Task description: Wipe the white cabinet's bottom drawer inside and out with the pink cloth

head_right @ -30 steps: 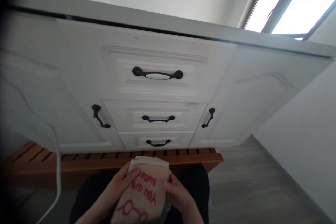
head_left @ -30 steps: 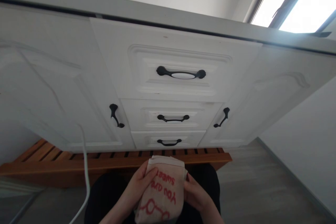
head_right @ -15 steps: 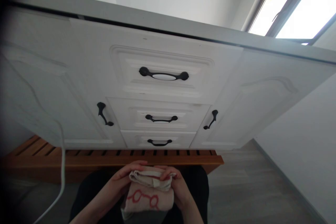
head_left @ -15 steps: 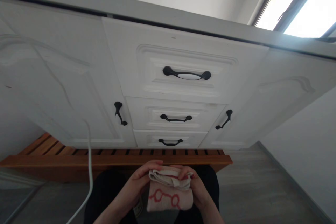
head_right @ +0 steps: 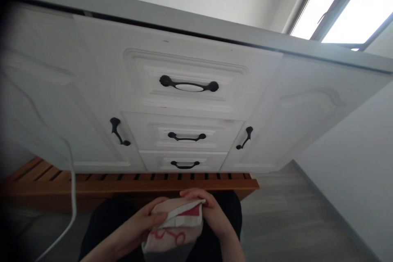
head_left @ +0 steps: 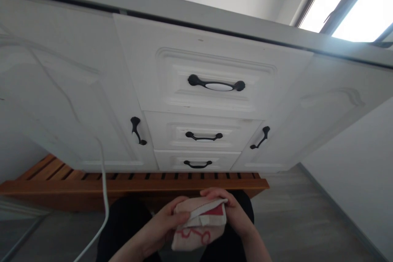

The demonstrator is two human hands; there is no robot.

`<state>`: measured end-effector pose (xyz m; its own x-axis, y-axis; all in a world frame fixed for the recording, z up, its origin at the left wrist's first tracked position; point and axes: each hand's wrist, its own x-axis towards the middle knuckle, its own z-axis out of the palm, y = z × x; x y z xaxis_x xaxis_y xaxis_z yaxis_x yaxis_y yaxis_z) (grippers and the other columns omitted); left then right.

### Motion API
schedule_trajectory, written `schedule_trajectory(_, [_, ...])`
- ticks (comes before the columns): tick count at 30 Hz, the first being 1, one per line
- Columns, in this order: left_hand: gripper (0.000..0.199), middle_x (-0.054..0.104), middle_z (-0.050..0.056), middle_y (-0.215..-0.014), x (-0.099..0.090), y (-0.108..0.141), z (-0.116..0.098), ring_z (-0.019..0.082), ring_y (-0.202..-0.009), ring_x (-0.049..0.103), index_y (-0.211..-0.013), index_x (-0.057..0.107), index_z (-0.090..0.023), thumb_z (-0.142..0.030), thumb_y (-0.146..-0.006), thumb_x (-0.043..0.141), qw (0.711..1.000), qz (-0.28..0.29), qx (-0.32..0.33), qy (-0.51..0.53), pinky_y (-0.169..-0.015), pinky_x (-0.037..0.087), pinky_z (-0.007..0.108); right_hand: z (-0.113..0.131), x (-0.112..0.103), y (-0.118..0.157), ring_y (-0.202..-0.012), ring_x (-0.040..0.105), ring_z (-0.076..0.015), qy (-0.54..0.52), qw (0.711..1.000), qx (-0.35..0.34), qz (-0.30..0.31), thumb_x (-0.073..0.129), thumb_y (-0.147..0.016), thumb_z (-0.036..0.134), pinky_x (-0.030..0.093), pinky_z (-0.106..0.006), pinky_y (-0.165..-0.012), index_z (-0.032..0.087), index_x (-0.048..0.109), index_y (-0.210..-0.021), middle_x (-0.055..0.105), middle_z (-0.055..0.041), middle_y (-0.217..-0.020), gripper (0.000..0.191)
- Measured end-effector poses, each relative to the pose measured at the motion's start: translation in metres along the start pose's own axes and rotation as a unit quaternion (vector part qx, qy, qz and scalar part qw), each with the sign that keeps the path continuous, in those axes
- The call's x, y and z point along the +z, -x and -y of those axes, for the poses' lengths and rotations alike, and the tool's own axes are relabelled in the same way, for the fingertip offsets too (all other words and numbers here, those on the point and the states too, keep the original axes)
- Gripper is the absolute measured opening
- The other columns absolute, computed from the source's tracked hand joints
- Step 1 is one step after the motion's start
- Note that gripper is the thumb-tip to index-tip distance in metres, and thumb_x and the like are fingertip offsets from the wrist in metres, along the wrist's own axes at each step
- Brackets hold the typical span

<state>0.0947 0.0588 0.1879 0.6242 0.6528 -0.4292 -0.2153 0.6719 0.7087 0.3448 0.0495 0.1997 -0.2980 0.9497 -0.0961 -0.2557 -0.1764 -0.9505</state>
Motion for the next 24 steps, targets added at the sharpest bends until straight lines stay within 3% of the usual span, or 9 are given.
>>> schedule_trajectory(3, [0.053,0.069,0.003,-0.108,-0.002,-0.002,-0.007,0.022,-0.099,0.064,-0.118,0.062,-0.023,-0.045,-0.074,0.081,0.987,-0.076,0.084,-0.117,-0.089,0.046,0.033,-0.02,-0.001,0.002,-0.122,0.062,-0.0272,-0.226,0.973,0.057,-0.003,0.071,-0.083,0.053,0.039,-0.045,-0.109,0.032,0.06,-0.138,0.068,-0.0078,-0.134,0.06])
schedule_trajectory(5, [0.046,0.069,0.005,-0.117,-0.004,-0.003,-0.013,0.026,-0.113,0.06,-0.12,0.063,-0.025,-0.039,-0.078,0.075,0.954,-0.112,0.133,-0.246,-0.101,0.042,0.037,-0.036,0.0,0.005,-0.124,0.061,-0.0305,-0.303,0.947,0.104,0.024,0.058,-0.082,0.077,0.04,-0.048,-0.109,0.026,0.059,-0.139,0.067,-0.0118,-0.133,0.076])
schedule_trajectory(7, [0.039,0.068,0.005,-0.121,-0.006,-0.002,-0.016,0.028,-0.119,0.058,-0.119,0.064,-0.026,-0.033,-0.081,0.069,0.922,-0.124,0.157,-0.332,-0.107,0.038,0.038,-0.048,0.002,0.009,-0.124,0.061,-0.0326,-0.317,0.936,0.146,0.055,0.056,-0.076,0.086,0.043,-0.05,-0.105,0.024,0.061,-0.136,0.067,-0.0133,-0.132,0.086])
schedule_trajectory(9, [0.036,0.069,0.004,-0.122,-0.009,-0.001,-0.017,0.028,-0.119,0.059,-0.119,0.065,-0.027,-0.031,-0.084,0.065,0.911,-0.118,0.159,-0.361,-0.107,0.038,0.037,-0.052,0.005,0.013,-0.123,0.062,-0.0319,-0.298,0.939,0.159,0.066,0.064,-0.075,0.081,0.045,-0.048,-0.103,0.027,0.059,-0.138,0.066,-0.0117,-0.135,0.083])
schedule_trajectory(11, [0.035,0.069,0.004,-0.123,-0.011,0.0,-0.016,0.028,-0.119,0.059,-0.121,0.064,-0.028,-0.032,-0.086,0.063,0.907,-0.117,0.155,-0.374,-0.106,0.039,0.036,-0.05,0.008,0.016,-0.119,0.064,-0.0283,-0.259,0.954,0.147,0.037,0.075,-0.078,0.063,0.048,-0.043,-0.098,0.029,0.059,-0.137,0.067,-0.0094,-0.134,0.07])
schedule_trajectory(14, [0.035,0.068,0.004,-0.123,-0.013,0.003,-0.015,0.029,-0.119,0.059,-0.122,0.063,-0.029,-0.038,-0.089,0.062,0.907,-0.105,0.15,-0.38,-0.106,0.039,0.036,-0.039,0.01,0.012,-0.1,0.069,-0.0208,-0.194,0.972,0.128,-0.028,0.087,-0.072,0.034,0.051,-0.031,-0.085,0.024,0.066,-0.126,0.074,-0.0056,-0.115,0.059])
schedule_trajectory(17, [0.034,0.067,0.003,-0.123,-0.012,0.006,-0.015,0.027,-0.119,0.058,-0.123,0.061,-0.03,-0.04,-0.09,0.062,0.923,-0.084,0.138,-0.349,-0.105,0.04,0.036,-0.031,0.009,0.005,-0.089,0.068,-0.0164,-0.17,0.977,0.11,-0.065,0.091,-0.062,0.024,0.049,-0.026,-0.079,0.021,0.073,-0.114,0.075,-0.0019,-0.1,0.055])
schedule_trajectory(21, [0.05,0.062,0.001,-0.133,-0.003,0.012,-0.007,0.024,-0.125,0.056,-0.131,0.053,-0.034,-0.043,-0.085,0.071,0.977,-0.037,0.112,-0.176,-0.105,0.042,0.034,-0.028,0.003,0.001,-0.092,0.068,-0.0172,-0.159,0.982,0.073,-0.072,0.088,-0.064,0.022,0.048,-0.028,-0.084,0.022,0.075,-0.107,0.076,-0.0022,-0.102,0.045])
schedule_trajectory(24, [0.063,0.06,0.003,-0.136,0.007,0.015,-0.003,0.02,-0.105,0.067,-0.139,0.044,-0.036,-0.04,-0.083,0.075,0.998,-0.033,0.046,-0.036,-0.08,0.052,0.027,-0.025,0.0,0.004,-0.109,0.066,-0.023,-0.139,0.987,0.045,-0.062,0.087,-0.066,0.022,0.046,-0.035,-0.097,0.022,0.077,-0.098,0.074,-0.0067,-0.118,0.034])
